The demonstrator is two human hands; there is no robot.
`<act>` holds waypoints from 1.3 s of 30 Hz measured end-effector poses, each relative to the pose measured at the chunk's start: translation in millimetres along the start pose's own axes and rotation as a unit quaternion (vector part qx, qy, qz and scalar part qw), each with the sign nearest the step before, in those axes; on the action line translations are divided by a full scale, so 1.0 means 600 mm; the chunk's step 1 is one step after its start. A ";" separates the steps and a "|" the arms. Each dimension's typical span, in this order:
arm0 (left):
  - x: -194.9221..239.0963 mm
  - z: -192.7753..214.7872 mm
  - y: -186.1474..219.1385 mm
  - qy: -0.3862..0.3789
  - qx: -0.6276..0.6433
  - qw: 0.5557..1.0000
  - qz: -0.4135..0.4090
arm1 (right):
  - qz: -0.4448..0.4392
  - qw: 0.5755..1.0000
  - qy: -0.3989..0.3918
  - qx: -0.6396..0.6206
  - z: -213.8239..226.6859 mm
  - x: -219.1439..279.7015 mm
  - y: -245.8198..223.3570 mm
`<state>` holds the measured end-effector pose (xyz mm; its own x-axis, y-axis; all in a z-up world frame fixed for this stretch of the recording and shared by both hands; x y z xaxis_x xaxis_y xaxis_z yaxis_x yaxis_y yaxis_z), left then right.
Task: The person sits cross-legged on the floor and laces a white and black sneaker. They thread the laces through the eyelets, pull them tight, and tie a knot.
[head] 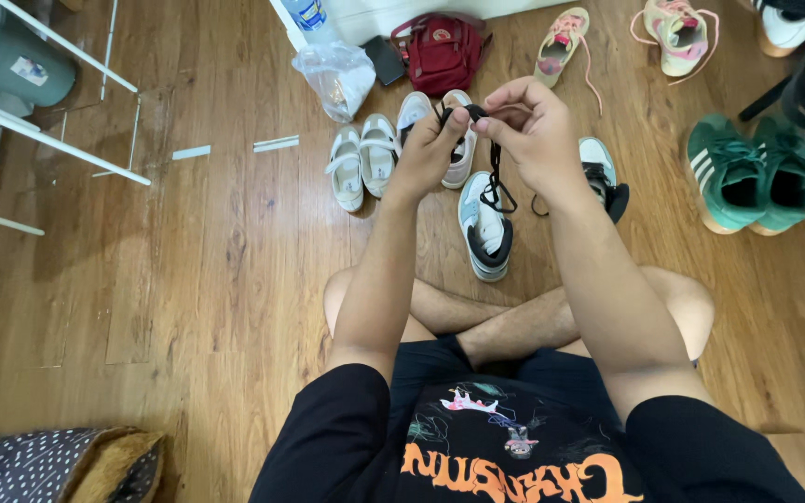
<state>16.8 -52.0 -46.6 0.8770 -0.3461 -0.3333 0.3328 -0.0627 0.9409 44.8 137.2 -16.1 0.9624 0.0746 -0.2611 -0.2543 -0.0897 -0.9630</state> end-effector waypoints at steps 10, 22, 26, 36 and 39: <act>-0.013 -0.034 -0.021 0.065 0.085 0.994 0.004 | 0.015 0.995 0.088 0.052 -0.027 0.002 -0.021; -0.042 -0.052 0.025 0.165 0.290 0.942 0.035 | 0.134 0.979 0.065 0.139 -0.021 0.021 0.054; -0.044 -0.041 0.041 0.151 0.350 0.924 -0.019 | 0.007 0.991 -0.119 -0.064 -0.031 0.025 0.117; -0.034 0.027 -0.009 0.161 0.023 0.986 0.042 | -0.067 0.988 -0.059 0.129 0.051 0.033 0.071; -0.032 0.017 -0.018 0.095 -0.087 0.990 0.050 | -0.021 0.992 -0.058 0.111 0.045 0.028 0.016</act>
Point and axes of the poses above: each hand's wrist, its own x-axis away from the middle knuckle, its own z-axis out of the back of the hand, y = z × x, the point moved 2 cm from there along -x, towards the middle knuckle
